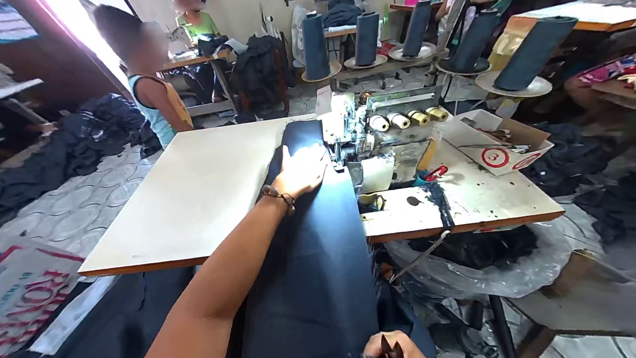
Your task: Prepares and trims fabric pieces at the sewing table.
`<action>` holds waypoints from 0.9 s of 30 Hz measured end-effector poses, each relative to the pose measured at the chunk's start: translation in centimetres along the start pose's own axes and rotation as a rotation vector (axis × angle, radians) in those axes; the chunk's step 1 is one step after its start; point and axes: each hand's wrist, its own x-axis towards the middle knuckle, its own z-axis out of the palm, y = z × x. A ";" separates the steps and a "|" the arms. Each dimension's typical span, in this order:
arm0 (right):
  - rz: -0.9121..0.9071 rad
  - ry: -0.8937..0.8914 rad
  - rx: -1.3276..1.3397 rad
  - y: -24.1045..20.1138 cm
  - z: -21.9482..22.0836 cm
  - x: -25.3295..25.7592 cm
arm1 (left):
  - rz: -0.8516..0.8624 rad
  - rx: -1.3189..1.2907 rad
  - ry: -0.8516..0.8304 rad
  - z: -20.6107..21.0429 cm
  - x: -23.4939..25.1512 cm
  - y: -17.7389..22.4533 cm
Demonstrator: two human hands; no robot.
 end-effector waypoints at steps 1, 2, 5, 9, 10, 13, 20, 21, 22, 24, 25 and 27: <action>-0.007 0.012 -0.003 -0.1 -0.3 0.9 | -0.041 -0.024 -0.038 -0.5 0.9 -0.2; -0.021 0.024 -0.018 -0.1 -0.6 1.8 | -0.088 -0.059 -0.069 -1.1 1.7 -0.2; -0.091 0.059 -0.077 0.2 -1.6 4.7 | -0.114 -0.121 -0.111 -1.6 4.9 -1.5; -0.203 0.101 -0.089 1.1 -3.1 8.7 | -0.080 -0.134 -0.058 -0.3 9.6 -4.7; -0.218 0.114 -0.090 1.2 -3.5 9.7 | -0.082 -0.141 -0.063 -0.3 10.5 -5.1; -0.247 0.138 -0.103 0.7 -4.4 12.6 | -0.101 -0.145 -0.052 0.3 13.5 -6.6; -0.207 0.190 -0.126 -1.1 -5.2 17.4 | -0.189 -0.194 0.155 1.6 17.8 -8.6; -0.186 0.203 -0.112 -1.4 -5.2 17.8 | -0.168 -0.216 0.250 1.5 17.6 -8.5; -0.173 0.222 -0.107 -1.6 -5.2 18.2 | -0.129 -0.231 0.348 1.2 17.2 -8.3; -0.173 0.275 -0.119 -1.8 -5.0 18.9 | -0.018 -0.341 0.526 -0.2 15.0 -7.7; -0.176 0.291 -0.130 -1.8 -5.0 19.0 | 0.025 -0.434 0.621 -0.4 13.7 -7.5; -0.191 0.257 -0.141 -1.6 -5.1 18.6 | 0.052 -0.579 0.832 -0.3 10.4 -8.0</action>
